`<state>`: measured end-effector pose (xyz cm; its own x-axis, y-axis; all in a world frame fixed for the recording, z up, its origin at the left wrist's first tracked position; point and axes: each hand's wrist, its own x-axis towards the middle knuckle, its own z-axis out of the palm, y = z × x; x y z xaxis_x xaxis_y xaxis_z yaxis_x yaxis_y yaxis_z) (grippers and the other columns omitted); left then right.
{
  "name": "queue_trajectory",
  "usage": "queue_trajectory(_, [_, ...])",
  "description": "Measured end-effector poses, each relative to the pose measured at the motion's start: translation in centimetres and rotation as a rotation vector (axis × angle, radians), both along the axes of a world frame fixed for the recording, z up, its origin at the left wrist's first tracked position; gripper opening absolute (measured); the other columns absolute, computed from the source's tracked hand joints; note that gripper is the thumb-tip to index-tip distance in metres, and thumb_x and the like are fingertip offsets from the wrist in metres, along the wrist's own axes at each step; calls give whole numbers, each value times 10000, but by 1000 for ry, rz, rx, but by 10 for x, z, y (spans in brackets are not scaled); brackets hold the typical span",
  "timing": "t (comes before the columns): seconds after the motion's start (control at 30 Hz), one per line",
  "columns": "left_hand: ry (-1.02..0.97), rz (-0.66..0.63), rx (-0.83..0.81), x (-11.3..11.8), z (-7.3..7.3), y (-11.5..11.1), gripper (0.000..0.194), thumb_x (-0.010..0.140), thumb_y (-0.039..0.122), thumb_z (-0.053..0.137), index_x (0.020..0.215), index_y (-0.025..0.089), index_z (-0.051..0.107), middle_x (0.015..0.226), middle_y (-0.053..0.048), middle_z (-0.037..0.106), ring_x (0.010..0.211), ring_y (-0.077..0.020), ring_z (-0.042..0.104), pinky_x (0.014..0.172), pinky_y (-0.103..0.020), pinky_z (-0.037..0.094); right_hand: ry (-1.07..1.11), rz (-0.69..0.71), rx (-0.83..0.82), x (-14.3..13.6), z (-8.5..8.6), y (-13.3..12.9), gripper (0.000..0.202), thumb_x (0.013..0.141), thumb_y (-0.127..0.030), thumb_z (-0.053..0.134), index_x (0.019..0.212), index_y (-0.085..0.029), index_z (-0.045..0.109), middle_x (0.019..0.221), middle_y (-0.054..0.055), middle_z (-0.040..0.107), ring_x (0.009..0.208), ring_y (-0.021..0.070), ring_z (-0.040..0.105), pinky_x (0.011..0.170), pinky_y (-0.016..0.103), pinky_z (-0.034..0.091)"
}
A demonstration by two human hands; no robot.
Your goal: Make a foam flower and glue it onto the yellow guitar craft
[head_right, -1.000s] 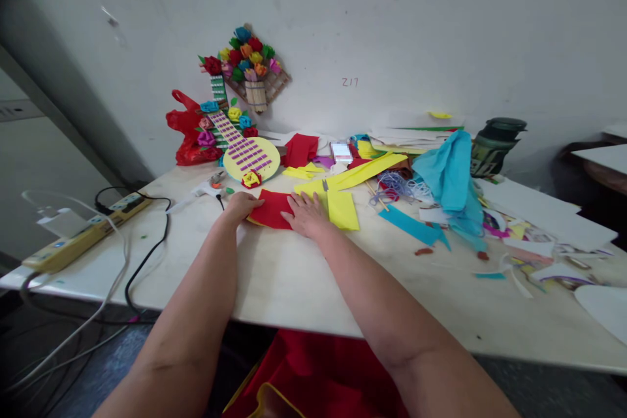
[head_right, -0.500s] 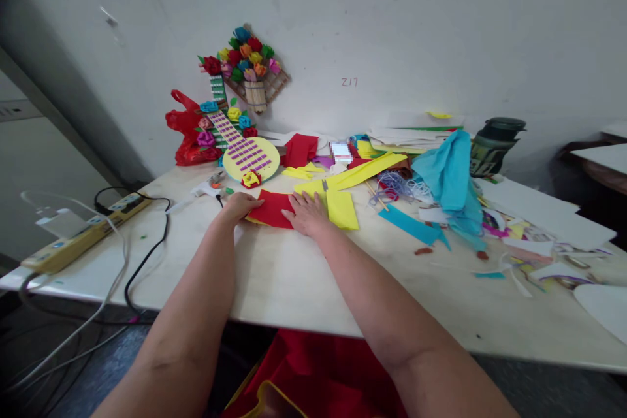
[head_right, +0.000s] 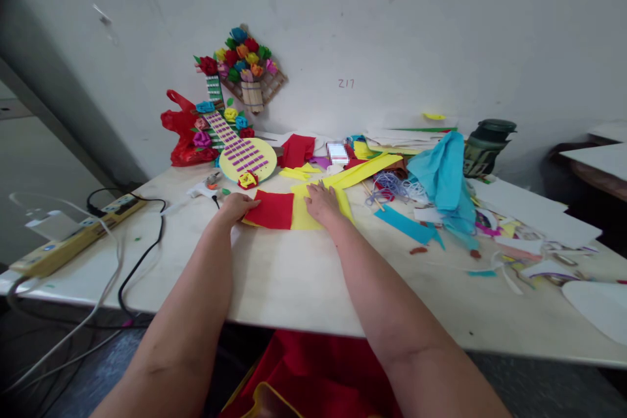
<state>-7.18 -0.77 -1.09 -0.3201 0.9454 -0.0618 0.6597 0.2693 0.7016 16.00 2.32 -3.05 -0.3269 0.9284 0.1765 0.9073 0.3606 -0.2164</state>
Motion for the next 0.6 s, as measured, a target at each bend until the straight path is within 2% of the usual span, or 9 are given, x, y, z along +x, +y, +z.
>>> queue_trajectory(0.13, [10, 8, -10, -1, -1, 2, 213, 607, 351, 680, 602, 155, 596, 463, 24, 487, 470, -112, 456, 438, -217, 309, -21, -8, 66, 3, 2, 2, 453, 864, -241, 324, 1302, -168, 413, 1412, 52, 345, 1320, 182, 224, 1073, 422, 124])
queue_trajectory(0.2, [18, 18, 0, -2, -2, 3, 201, 610, 340, 672, 591, 158, 590, 475, 21, 500, 478, -113, 464, 441, -216, 314, -20, -42, 84, 6, 5, 4, 441, 863, -232, 321, 1284, -170, 437, 1402, 52, 362, 1300, 176, 270, 1065, 396, 163])
queue_trajectory(0.33, [1, 19, 14, -2, -4, 4, 186, 629, 331, 646, 575, 166, 580, 478, 15, 513, 485, -117, 478, 455, -218, 330, -52, -242, 41, 21, 19, 9, 411, 851, -222, 328, 1211, -156, 516, 1266, 105, 511, 1127, 216, 488, 920, 338, 367])
queue_trajectory(0.43, [2, 2, 26, -2, -5, 5, 178, 631, 329, 642, 579, 168, 586, 457, 13, 508, 476, -119, 476, 462, -219, 337, -97, -399, -5, 36, 28, 14, 417, 820, -189, 368, 1202, -148, 530, 1185, 138, 553, 1046, 253, 534, 817, 331, 426])
queue_trajectory(0.6, [46, 1, 60, -2, -5, 6, 183, 633, 335, 637, 592, 160, 604, 480, 5, 531, 505, -123, 493, 487, -215, 356, -178, -354, -50, 51, 31, 25, 434, 785, -180, 437, 1206, -186, 540, 1190, 138, 532, 1082, 274, 499, 825, 351, 429])
